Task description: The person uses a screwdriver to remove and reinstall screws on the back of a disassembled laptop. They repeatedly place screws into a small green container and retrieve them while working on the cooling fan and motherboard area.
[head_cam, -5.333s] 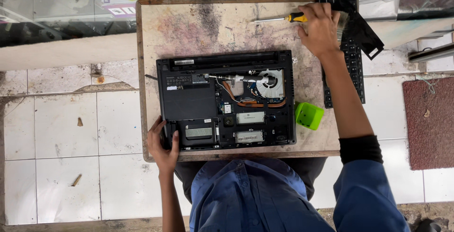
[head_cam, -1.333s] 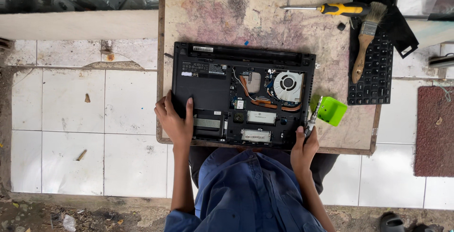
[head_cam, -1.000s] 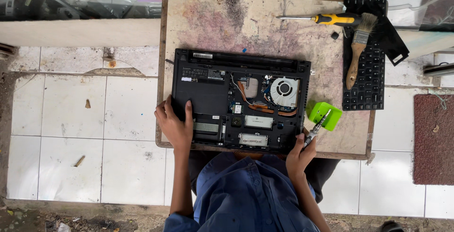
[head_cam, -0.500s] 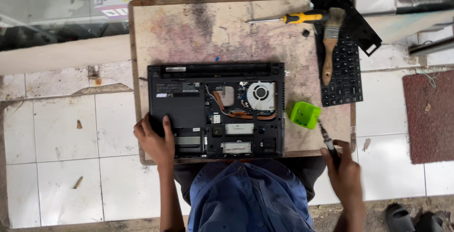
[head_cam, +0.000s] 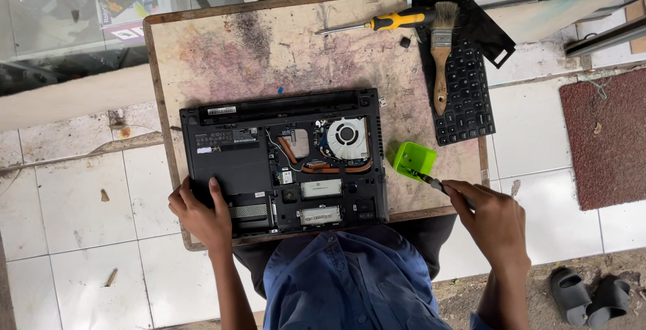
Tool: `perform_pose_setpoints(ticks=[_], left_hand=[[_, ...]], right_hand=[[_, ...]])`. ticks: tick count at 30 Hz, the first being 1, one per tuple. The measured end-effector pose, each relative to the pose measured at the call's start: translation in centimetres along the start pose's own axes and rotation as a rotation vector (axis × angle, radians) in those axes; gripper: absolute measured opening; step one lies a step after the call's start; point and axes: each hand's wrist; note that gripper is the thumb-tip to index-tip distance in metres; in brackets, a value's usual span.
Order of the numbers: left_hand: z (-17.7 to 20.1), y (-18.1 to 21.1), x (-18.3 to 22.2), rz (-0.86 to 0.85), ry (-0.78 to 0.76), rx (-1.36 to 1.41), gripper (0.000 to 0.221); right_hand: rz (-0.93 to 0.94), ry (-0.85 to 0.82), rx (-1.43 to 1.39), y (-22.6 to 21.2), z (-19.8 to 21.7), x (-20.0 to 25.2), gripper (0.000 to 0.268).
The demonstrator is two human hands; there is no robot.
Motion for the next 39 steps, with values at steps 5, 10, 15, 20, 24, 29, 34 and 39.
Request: perform_pose_setpoints(ticks=[5,10,15,20,24,29,34,39], left_hand=[[0.4,0.7,-0.2,-0.031,0.121,0.056,0.038],[2.8,7.4,0.1,0.113,0.294,0.342,0.016],[1.4,14.4,1.8,0.187,-0.345,1.049,0.035],[-0.1,16.4,3.5,0.550,-0.437,1.522,0.036],[-0.3,15.5,4.6,0.673,-0.341,1.631,0.017],[-1.3,13.9,7.1,0.972,-0.290,1.803,0.017],[-0.3,13.1,7.4,1.130,-0.267,1.844,0.019],[-0.4,12.8,7.9,1.324,-0.266,1.844,0.018]], right_hand=[[0.035,0.075,-0.082,0.1,1.0,0.2,0.014],[0.068,0.052,-0.283,-1.7,3.4,1.7,0.015],[0.141,-0.037,-0.491,-4.0,3.6,3.6,0.020],[0.201,-0.084,-0.544,-5.5,3.2,4.5,0.019],[0.187,-0.111,-0.536,-6.1,2.1,5.2,0.019],[0.256,-0.101,-0.539,-6.8,-0.1,6.2,0.020],[0.306,-0.091,-0.568,-7.7,-2.0,7.8,0.022],[0.293,-0.065,-0.544,-8.0,-2.7,8.3,0.021]])
Point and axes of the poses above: each hand's wrist, its own x-axis away from the middle knuckle, its own z-axis out of the back of the hand, y = z × x, and after that the axes turned 15 degrees about -z, right-handed
